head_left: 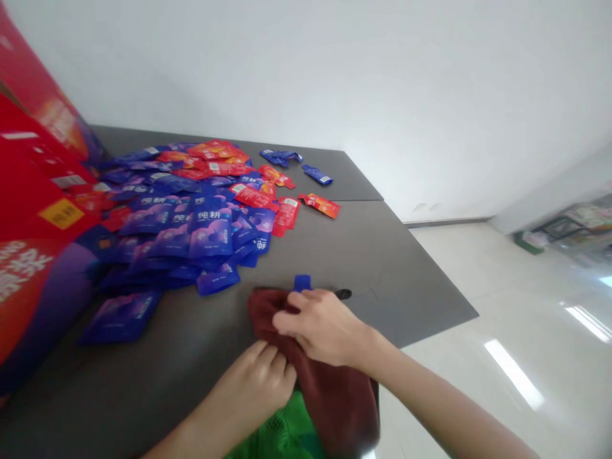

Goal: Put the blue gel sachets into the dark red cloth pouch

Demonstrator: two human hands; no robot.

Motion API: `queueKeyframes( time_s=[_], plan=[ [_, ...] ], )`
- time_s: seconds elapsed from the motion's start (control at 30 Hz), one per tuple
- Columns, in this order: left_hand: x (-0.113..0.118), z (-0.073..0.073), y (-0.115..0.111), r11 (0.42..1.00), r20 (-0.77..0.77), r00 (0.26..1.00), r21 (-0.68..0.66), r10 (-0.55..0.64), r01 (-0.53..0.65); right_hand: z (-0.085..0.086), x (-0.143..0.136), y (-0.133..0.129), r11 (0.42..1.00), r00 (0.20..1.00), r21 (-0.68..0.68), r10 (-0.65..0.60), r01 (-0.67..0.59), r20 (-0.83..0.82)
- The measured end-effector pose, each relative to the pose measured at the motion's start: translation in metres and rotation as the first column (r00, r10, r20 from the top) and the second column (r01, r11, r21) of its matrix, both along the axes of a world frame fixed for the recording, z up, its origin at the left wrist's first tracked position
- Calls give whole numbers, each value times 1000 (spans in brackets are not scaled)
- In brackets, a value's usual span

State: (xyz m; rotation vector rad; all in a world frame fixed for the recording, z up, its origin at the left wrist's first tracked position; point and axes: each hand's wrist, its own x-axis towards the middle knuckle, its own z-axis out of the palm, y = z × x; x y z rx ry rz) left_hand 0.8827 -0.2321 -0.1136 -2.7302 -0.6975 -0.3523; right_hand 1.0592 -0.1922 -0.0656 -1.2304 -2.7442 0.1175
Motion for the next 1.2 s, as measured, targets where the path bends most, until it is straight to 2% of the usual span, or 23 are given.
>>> queueKeyframes(
  time_s=[0.07, 0.17, 0.27, 0.33, 0.4, 0.47, 0.53, 0.6, 0.67, 0.73, 0.8, 0.87, 0.93, 1.03, 1.1, 1.17, 1.2],
  plan=[
    [1, -1, -1, 999, 24, 1000, 36, -2, 1, -14, -8, 1, 998, 995, -20, 53, -51, 89],
    [2, 1, -1, 997, 29, 999, 73, -17, 15, -27, -6, 36, 995, 979, -2, -97, 99, 177],
    [4, 3, -1, 1000, -4, 1000, 3, -10, 10, -19, 8, 71, 955, 929, 31, -296, 297, 221],
    [9, 4, -3, 999, -6, 999, -28, 45, -46, -7, 14, 71, 937, 922, 63, -350, 345, 164],
    [14, 5, -6, 995, 8, 996, -42, 93, -92, 4, 15, 49, 958, 958, 81, -280, 275, 68],
    [19, 5, -8, 994, 20, 996, -63, 88, -87, 7, 10, 18, 992, 993, 61, -115, 114, 26],
    [23, 6, -9, 996, 14, 998, -61, 68, -67, -1, 3, -4, 1000, 998, 3, 25, -26, 62],
    [24, 6, -7, 998, 4, 998, -28, 63, -63, -14, -1, -4, 998, 992, -26, 63, -61, 111],
    [23, 6, -5, 999, -5, 999, 6, 53, -53, -26, 0, 18, 1000, 989, -10, -1, 2, 151],
    [21, 6, -3, 1000, -11, 1000, 8, 20, -20, -32, 5, 52, 991, 973, 22, -136, 135, 187],
    [18, 5, -2, 1000, -12, 1000, -21, 7, -7, -28, 12, 82, 959, 934, 52, -282, 278, 218],
    [17, 4, -4, 997, -13, 999, -59, 49, -49, -16, 17, 90, 937, 915, 88, -348, 337, 203],
    [17, 4, -6, 992, -16, 995, -69, 101, -102, 1, 18, 74, 941, 938, 137, -326, 309, 119],
    [20, 3, -8, 990, -14, 996, -108, 91, -92, 15, 10, 26, 973, 988, 175, -155, 148, 25],
    [21, 3, -8, 989, -8, 998, -132, 65, -66, 8, 5, 4, 994, 996, 105, 10, -19, 87],
    [20, 2, -6, 994, 11, 999, -99, 52, -50, -8, 4, 5, 998, 991, 43, 30, -36, 132],
    [19, 3, -4, 996, 22, 999, -80, 49, -48, -17, 5, 14, 999, 988, 33, -15, 10, 152]
  ],
)
